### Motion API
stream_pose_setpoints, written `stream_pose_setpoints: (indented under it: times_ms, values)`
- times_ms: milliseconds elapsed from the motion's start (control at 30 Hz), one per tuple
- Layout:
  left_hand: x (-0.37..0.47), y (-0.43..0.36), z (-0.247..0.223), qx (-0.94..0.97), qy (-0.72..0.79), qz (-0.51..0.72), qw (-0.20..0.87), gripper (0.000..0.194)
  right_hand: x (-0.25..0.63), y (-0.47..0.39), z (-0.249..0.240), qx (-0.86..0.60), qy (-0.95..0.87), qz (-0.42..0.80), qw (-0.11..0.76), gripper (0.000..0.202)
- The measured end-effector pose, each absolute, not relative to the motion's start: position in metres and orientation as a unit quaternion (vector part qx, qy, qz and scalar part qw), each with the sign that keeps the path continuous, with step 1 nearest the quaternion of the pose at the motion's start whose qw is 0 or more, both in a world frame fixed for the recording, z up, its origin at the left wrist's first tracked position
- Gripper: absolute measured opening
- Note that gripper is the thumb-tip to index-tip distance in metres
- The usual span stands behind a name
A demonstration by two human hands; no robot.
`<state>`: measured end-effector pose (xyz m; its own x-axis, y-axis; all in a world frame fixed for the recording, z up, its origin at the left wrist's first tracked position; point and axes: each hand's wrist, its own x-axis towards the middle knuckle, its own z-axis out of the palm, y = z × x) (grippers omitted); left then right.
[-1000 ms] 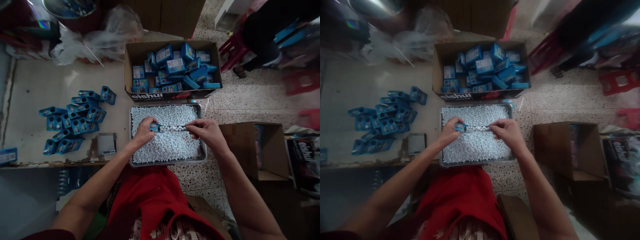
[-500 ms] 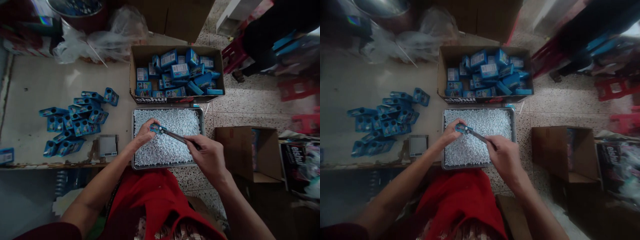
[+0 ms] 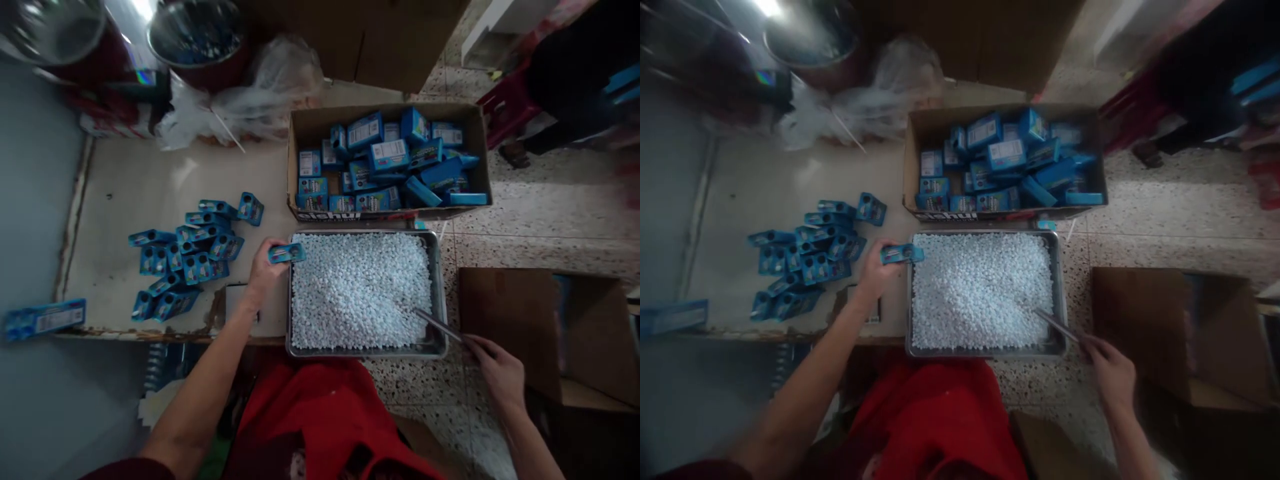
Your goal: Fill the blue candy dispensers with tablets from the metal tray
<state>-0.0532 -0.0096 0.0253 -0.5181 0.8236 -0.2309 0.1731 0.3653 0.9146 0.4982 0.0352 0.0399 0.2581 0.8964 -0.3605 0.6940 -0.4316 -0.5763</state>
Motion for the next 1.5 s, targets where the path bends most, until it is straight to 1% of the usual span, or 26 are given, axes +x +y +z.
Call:
stream_pose_setpoints:
  times_ms: [100,200,267,367,433,467,533,567,633,700,733,767,833,967,1033,1067,1133,1233,1333,1500]
  values:
    - [-0.099,-0.020,0.002,0.296,0.818,0.426,0.250,0.045,0.495,0.028,-0.002,-0.783,-0.447,0.399,0.169,0.040]
    - [-0.128,-0.023,-0.027,0.274,0.855,0.397,0.190,0.044,0.441,0.037,-0.042,-0.742,-0.421,0.479,0.206,0.041]
    - [-0.134,-0.023,-0.032,0.297,0.868,0.360,0.170,0.044,0.397,0.050,-0.064,-0.709,-0.426,0.519,0.217,0.041]
    - [-0.129,-0.006,-0.006,0.375,0.877,0.287,0.086,0.048,0.353,0.068,-0.086,-0.675,-0.433,0.556,0.217,0.042]
    - [-0.121,0.034,0.021,0.454,0.851,0.263,0.031,0.045,0.345,0.073,-0.091,-0.659,-0.430,0.580,0.210,0.044]
    - [-0.117,0.063,0.031,0.502,0.824,0.260,0.028,0.039,0.346,0.074,-0.091,-0.651,-0.426,0.593,0.207,0.044]
    - [-0.109,0.133,0.038,0.600,0.764,0.217,0.100,0.032,0.353,0.072,-0.087,-0.643,-0.413,0.610,0.209,0.043]
    - [-0.104,0.169,0.034,0.629,0.742,0.183,0.143,0.032,0.357,0.070,-0.084,-0.643,-0.403,0.615,0.214,0.042]
    - [-0.095,0.228,0.017,0.650,0.707,0.088,0.265,0.036,0.364,0.066,-0.076,-0.643,-0.382,0.623,0.230,0.041]
    - [-0.089,0.260,0.002,0.648,0.675,0.023,0.353,0.042,0.368,0.061,-0.065,-0.640,-0.369,0.629,0.241,0.041]
    - [-0.087,0.265,0.000,0.649,0.664,0.014,0.371,0.043,0.368,0.059,-0.059,-0.637,-0.367,0.632,0.246,0.040]
    - [-0.088,0.263,0.003,0.657,0.657,0.025,0.369,0.043,0.368,0.057,-0.051,-0.632,-0.365,0.636,0.250,0.039]
    - [-0.094,0.243,0.027,0.682,0.655,0.086,0.313,0.041,0.364,0.055,-0.032,-0.615,-0.362,0.651,0.259,0.037]
    - [-0.097,0.161,0.111,0.696,0.665,0.231,0.142,0.036,0.350,0.062,0.021,-0.582,-0.335,0.687,0.278,0.035]
    - [-0.084,0.113,0.139,0.681,0.670,0.277,0.107,0.031,0.343,0.069,0.050,-0.571,-0.321,0.701,0.279,0.035]
    - [-0.074,0.092,0.144,0.675,0.671,0.287,0.110,0.029,0.340,0.073,0.064,-0.567,-0.318,0.707,0.277,0.034]
    - [-0.049,0.058,0.139,0.661,0.676,0.293,0.144,0.026,0.336,0.080,0.085,-0.560,-0.322,0.714,0.272,0.033]
    - [-0.014,0.029,0.108,0.629,0.685,0.302,0.208,0.025,0.333,0.089,0.100,-0.552,-0.357,0.707,0.260,0.032]
    - [0.010,0.020,0.081,0.620,0.674,0.314,0.252,0.023,0.331,0.096,0.100,-0.545,-0.409,0.691,0.241,0.029]
    - [0.030,0.012,0.060,0.641,0.650,0.303,0.275,0.023,0.326,0.096,0.109,-0.568,-0.483,0.635,0.199,0.027]
